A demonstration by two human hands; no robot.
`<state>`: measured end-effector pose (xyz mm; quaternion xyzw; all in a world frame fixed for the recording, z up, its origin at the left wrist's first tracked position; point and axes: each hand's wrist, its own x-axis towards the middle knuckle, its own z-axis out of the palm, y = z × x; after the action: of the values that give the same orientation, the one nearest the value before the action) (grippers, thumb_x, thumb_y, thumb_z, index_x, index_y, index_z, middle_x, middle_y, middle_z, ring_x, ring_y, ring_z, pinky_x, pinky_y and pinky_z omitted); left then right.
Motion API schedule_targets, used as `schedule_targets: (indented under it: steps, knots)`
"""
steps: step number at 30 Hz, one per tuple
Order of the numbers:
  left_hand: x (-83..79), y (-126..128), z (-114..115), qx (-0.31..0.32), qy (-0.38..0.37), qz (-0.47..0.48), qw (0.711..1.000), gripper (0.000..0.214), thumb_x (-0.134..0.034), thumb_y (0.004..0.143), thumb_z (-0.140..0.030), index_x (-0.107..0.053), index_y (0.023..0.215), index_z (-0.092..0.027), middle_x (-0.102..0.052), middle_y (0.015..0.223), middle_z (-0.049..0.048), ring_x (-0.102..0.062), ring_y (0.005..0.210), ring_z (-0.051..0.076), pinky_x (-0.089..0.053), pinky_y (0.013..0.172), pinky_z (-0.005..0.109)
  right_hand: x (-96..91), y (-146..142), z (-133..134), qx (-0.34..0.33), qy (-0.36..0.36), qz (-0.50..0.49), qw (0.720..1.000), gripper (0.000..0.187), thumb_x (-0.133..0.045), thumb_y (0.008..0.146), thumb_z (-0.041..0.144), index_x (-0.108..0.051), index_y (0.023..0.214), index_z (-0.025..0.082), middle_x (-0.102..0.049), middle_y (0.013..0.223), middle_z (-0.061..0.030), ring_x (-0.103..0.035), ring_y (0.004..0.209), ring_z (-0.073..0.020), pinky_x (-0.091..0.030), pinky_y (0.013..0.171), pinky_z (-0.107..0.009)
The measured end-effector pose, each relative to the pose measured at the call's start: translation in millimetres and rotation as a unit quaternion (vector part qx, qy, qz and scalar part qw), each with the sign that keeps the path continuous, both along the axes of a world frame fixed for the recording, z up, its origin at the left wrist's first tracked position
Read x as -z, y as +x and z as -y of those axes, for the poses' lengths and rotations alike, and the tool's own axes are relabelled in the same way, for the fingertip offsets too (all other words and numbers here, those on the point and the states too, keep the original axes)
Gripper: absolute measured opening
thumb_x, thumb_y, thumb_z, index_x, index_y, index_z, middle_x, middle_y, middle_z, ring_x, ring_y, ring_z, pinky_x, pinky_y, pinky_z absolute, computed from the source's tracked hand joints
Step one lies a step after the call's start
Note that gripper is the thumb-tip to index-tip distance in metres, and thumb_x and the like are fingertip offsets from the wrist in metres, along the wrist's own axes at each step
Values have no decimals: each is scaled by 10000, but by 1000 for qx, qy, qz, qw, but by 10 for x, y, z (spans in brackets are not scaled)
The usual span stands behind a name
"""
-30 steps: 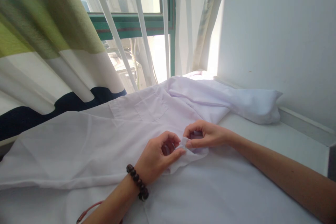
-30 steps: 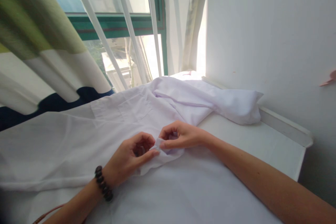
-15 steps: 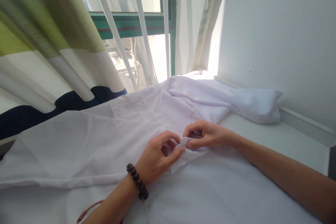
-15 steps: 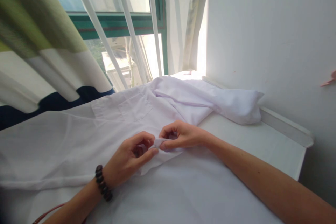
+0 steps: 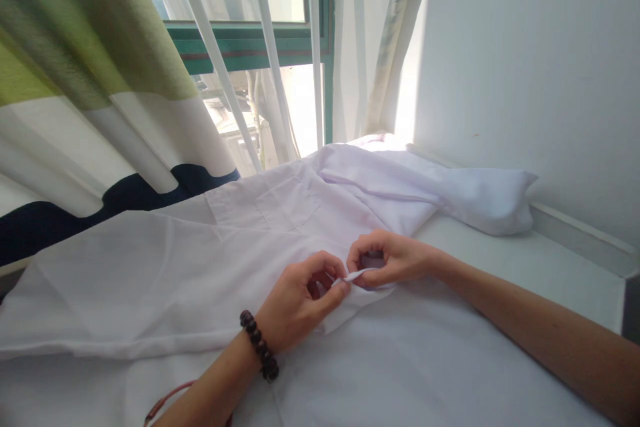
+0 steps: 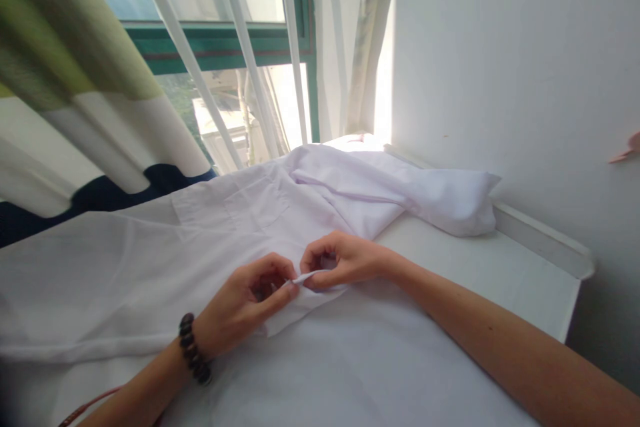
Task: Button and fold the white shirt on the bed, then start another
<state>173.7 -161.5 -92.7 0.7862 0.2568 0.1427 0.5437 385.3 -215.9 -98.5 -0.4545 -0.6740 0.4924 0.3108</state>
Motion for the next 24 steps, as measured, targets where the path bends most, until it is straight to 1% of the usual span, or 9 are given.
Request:
schedule_targets:
  steps: [3, 6, 14, 20, 24]
  knots:
    - [37, -10, -37, -3, -16, -9, 1000, 265, -605, 820, -413, -599, 898, -160, -562, 691, -11, -437, 536, 86, -358, 483, 194, -22, 2, 3, 6, -4, 8, 1000, 247, -668, 788, 388, -662, 838, 146, -627, 718, 6, -549, 652, -104, -430, 576, -205]
    - [56, -15, -61, 3, -21, -15, 1000, 299, -612, 812, -435, -616, 924, -158, -597, 738, 9, -476, 568, 100, -392, 515, 207, -39, 3, 9, 9, -11, 13, 1000, 278, -666, 793, 418, -673, 848, 146, -643, 728, -2, -566, 668, -113, -441, 588, -211]
    - [22, -25, -62, 21, -8, -30, 999, 282, -596, 837, -420, -603, 918, -151, -541, 708, -14, -402, 559, 84, -345, 498, 195, -55, -1, 19, 11, -12, 8, 1000, 244, -679, 789, 381, -673, 849, 145, -642, 737, -1, -573, 670, -112, -445, 588, -206]
    - [23, -26, -61, 18, -5, -32, 999, 266, -596, 842, -409, -591, 902, -150, -503, 683, -25, -378, 558, 82, -330, 494, 193, -60, -2, 15, 8, -7, 12, 1000, 239, -685, 787, 380, -681, 841, 146, -649, 724, -1, -580, 670, -117, -450, 590, -209]
    - [26, -29, -60, 14, -17, -27, 999, 265, -604, 835, -405, -583, 903, -150, -491, 661, -31, -372, 541, 79, -319, 475, 187, -48, 3, 15, 6, -10, 8, 1000, 228, -689, 783, 363, -680, 853, 146, -650, 738, 0, -576, 671, -114, -447, 594, -208]
